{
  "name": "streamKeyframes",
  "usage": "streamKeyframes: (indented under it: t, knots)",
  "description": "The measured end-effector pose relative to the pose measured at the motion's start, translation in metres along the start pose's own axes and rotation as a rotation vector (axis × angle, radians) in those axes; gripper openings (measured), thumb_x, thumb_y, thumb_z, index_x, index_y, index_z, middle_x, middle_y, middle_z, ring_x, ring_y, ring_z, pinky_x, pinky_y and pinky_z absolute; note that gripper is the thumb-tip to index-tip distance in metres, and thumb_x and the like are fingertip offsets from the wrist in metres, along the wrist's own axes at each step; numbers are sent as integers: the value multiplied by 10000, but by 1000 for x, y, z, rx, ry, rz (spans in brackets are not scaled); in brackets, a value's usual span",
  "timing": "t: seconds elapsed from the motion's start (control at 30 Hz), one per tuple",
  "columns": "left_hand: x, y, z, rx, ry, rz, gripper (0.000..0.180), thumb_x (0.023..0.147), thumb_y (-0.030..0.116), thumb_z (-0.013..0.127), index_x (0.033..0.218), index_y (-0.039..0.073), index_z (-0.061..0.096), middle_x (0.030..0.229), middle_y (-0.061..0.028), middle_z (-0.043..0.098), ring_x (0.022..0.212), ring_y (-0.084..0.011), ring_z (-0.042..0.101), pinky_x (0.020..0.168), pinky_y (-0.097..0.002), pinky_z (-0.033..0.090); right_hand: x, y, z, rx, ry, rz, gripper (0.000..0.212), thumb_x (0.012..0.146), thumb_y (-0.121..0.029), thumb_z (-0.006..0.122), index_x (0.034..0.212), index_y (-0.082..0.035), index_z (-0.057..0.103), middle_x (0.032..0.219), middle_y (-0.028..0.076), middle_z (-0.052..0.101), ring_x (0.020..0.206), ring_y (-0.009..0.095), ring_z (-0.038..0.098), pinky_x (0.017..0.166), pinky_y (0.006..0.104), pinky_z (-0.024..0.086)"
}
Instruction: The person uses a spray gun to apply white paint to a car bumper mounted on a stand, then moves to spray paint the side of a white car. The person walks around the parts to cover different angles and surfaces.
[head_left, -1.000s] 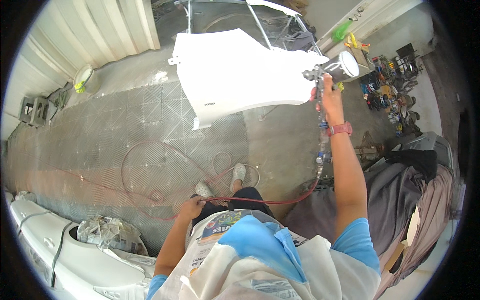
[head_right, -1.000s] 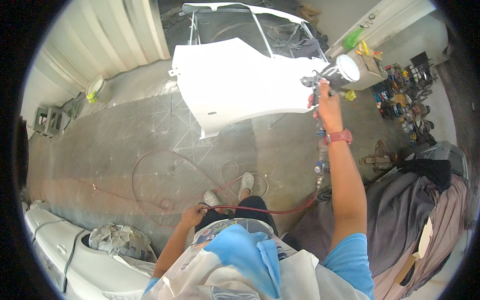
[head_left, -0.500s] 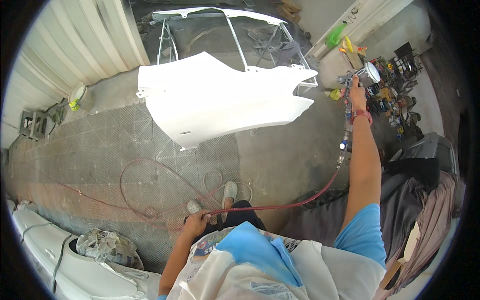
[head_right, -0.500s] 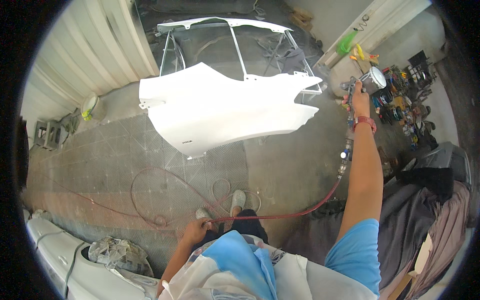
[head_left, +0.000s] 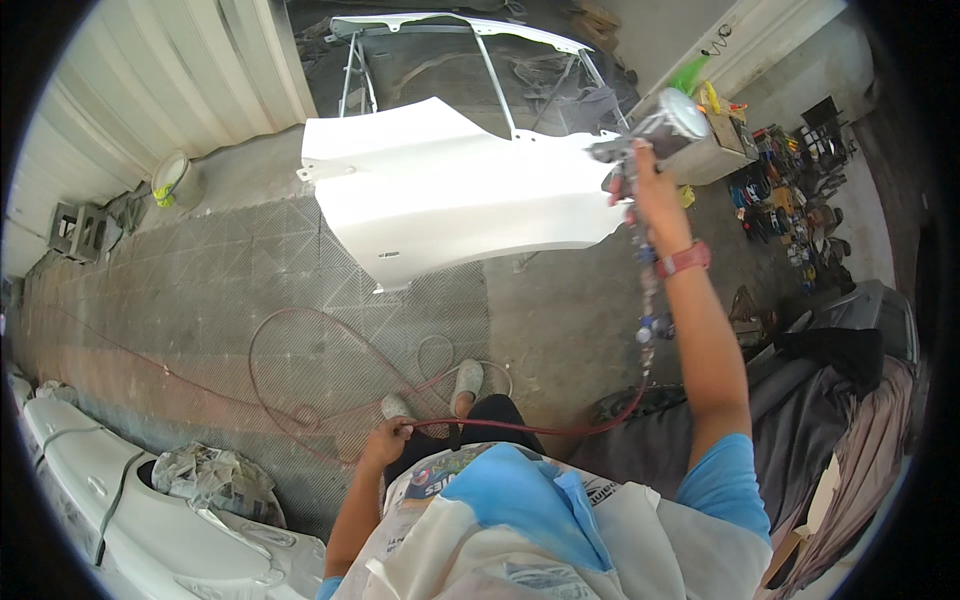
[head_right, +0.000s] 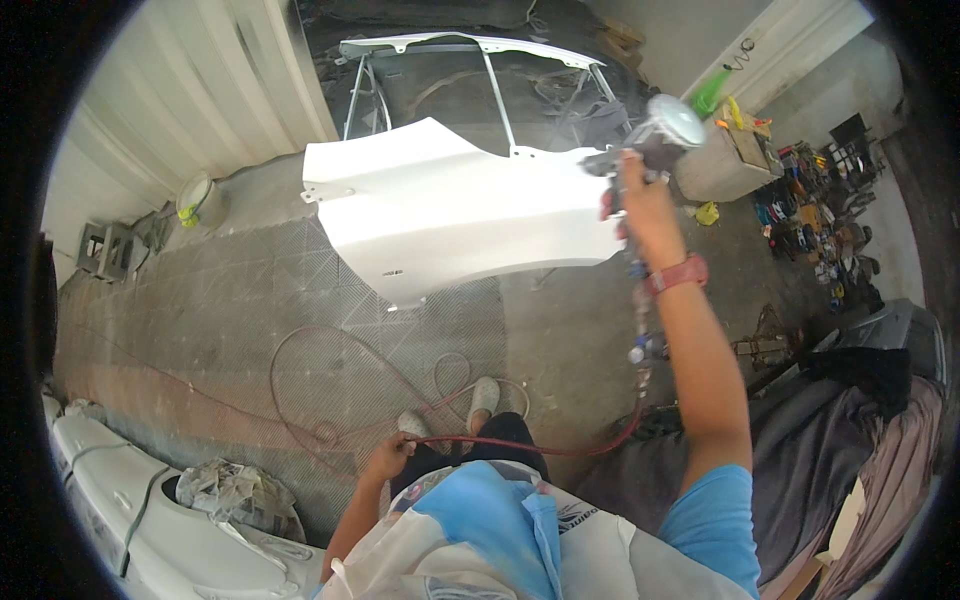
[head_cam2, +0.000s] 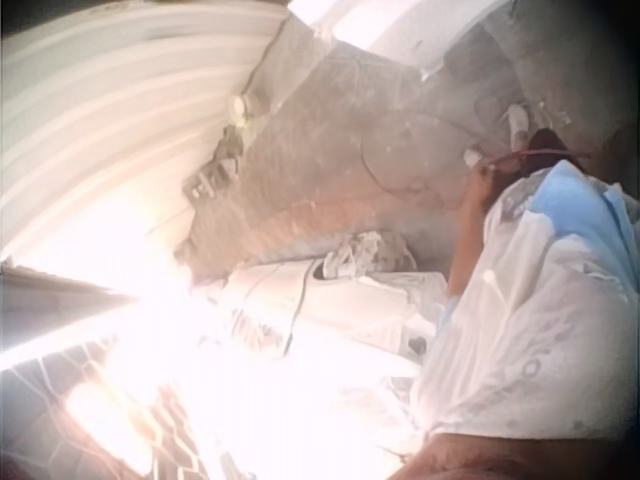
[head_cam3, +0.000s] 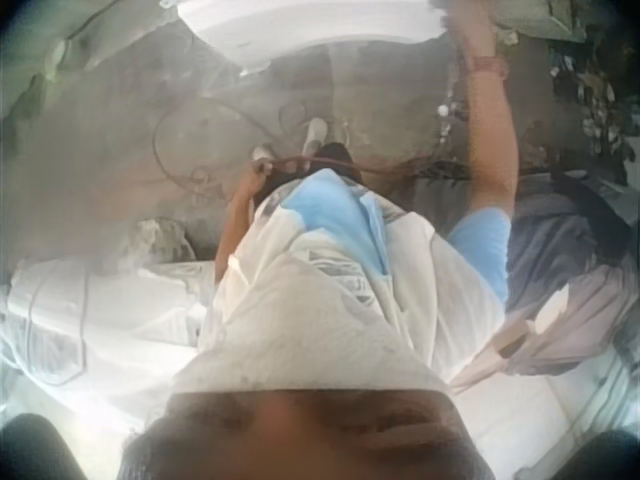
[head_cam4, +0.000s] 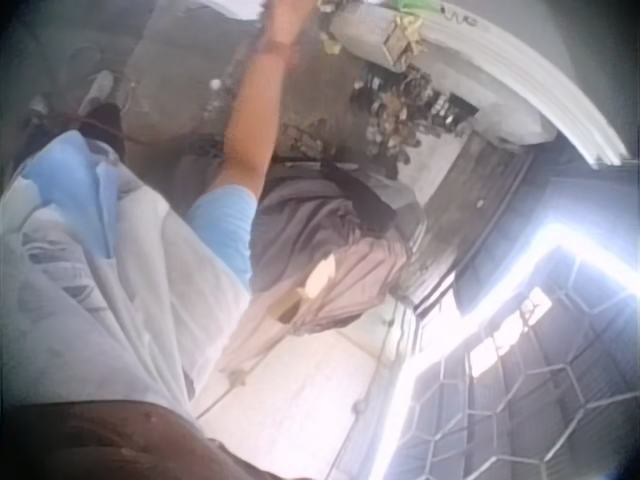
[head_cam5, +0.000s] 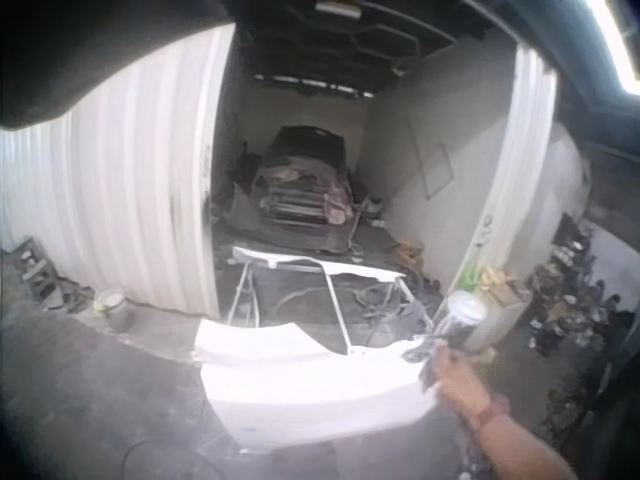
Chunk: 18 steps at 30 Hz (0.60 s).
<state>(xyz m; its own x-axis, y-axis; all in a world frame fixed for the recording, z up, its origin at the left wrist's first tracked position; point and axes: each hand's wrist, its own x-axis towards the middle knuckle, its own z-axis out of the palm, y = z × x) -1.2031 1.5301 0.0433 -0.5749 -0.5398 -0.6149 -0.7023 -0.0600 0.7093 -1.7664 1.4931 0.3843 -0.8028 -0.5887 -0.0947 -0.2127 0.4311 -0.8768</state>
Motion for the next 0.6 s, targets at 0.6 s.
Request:
streamKeyframes:
  t: [0.6]
  knots:
    - [-86, -115, -48, -90, 147, -170, 310, 1000, 246, 702, 1281, 128, 756, 1032, -143, 786, 944, -273, 749, 870, -418, 566, -95, -144, 237, 264, -528, -160, 634, 1100, -612, 443, 1106, -22, 677, 780, 90, 730, 630, 172, 719, 423, 278, 458]
